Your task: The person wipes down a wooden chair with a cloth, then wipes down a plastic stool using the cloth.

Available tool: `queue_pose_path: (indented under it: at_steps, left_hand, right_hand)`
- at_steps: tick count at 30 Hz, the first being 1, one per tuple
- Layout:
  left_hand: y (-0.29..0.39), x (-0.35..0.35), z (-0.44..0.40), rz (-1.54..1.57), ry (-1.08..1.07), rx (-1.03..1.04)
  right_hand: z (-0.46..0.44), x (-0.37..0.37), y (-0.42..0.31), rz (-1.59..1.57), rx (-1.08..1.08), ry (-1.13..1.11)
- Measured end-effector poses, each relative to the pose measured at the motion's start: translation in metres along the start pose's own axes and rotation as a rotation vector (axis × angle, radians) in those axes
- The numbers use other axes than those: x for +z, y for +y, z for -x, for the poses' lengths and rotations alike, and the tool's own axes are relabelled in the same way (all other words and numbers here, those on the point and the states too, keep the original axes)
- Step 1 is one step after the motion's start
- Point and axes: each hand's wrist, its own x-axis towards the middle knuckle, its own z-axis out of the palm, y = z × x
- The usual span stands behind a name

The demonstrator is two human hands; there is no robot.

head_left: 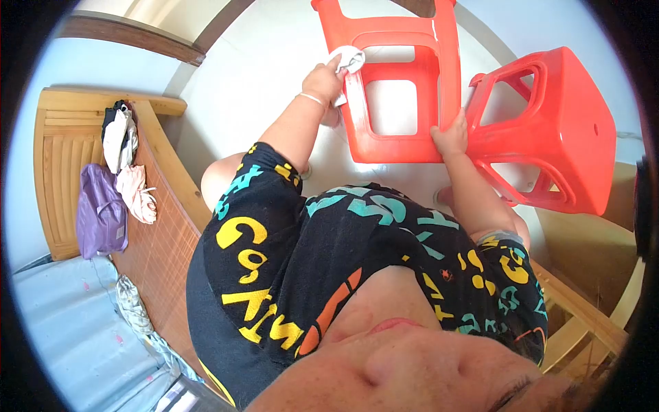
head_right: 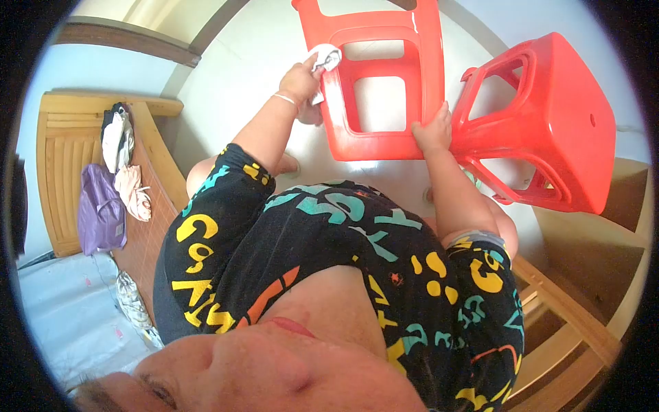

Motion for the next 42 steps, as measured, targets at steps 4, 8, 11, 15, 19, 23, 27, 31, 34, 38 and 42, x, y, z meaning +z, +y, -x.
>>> queue_pose_path:
  at_steps: [4, 8, 11, 15, 19, 23, 27, 31, 34, 38, 42]
  left_hand:
    - [0.006, -0.004, 0.006, 0.093, 0.013, -0.045]
    - [0.003, 0.002, 0.036, 0.126, -0.065, -0.085]
    - [-0.017, 0.025, 0.069, 0.014, -0.054, 0.069]
    - [-0.025, 0.025, 0.113, 0.011, -0.053, 0.161]
    - [-0.026, 0.007, 0.116, 0.01, 0.053, 0.146]
    - [-0.043, -0.021, 0.054, -0.091, 0.148, -0.116]
    - [-0.056, -0.046, -0.004, -0.13, 0.179, -0.201]
    - [-0.014, -0.046, -0.009, -0.189, 0.113, -0.153]
    - [0.022, -0.04, 0.002, -0.238, 0.1, -0.032]
    - [0.05, -0.029, -0.016, -0.297, 0.043, 0.092]
    - [0.085, -0.019, -0.025, -0.353, 0.016, 0.216]
  right_hand:
    - [0.0, -0.002, -0.004, 0.033, 0.025, -0.011]
    - [-0.004, -0.004, -0.001, 0.028, -0.028, -0.021]
    - [-0.008, -0.01, -0.006, 0.036, -0.008, -0.093]
    - [-0.008, -0.015, -0.006, 0.086, -0.094, -0.14]
    - [-0.012, -0.009, 0.001, 0.076, -0.178, -0.16]
    - [-0.011, -0.008, 0.004, 0.077, -0.203, -0.163]
    - [-0.012, -0.007, 0.005, 0.076, -0.205, -0.159]
    - [-0.013, -0.002, 0.012, 0.071, -0.221, -0.108]
    - [-0.012, -0.008, 0.005, 0.067, -0.175, -0.165]
    - [-0.011, -0.008, 0.008, 0.057, -0.199, -0.151]
    - [-0.014, -0.001, 0.01, 0.075, -0.178, -0.172]
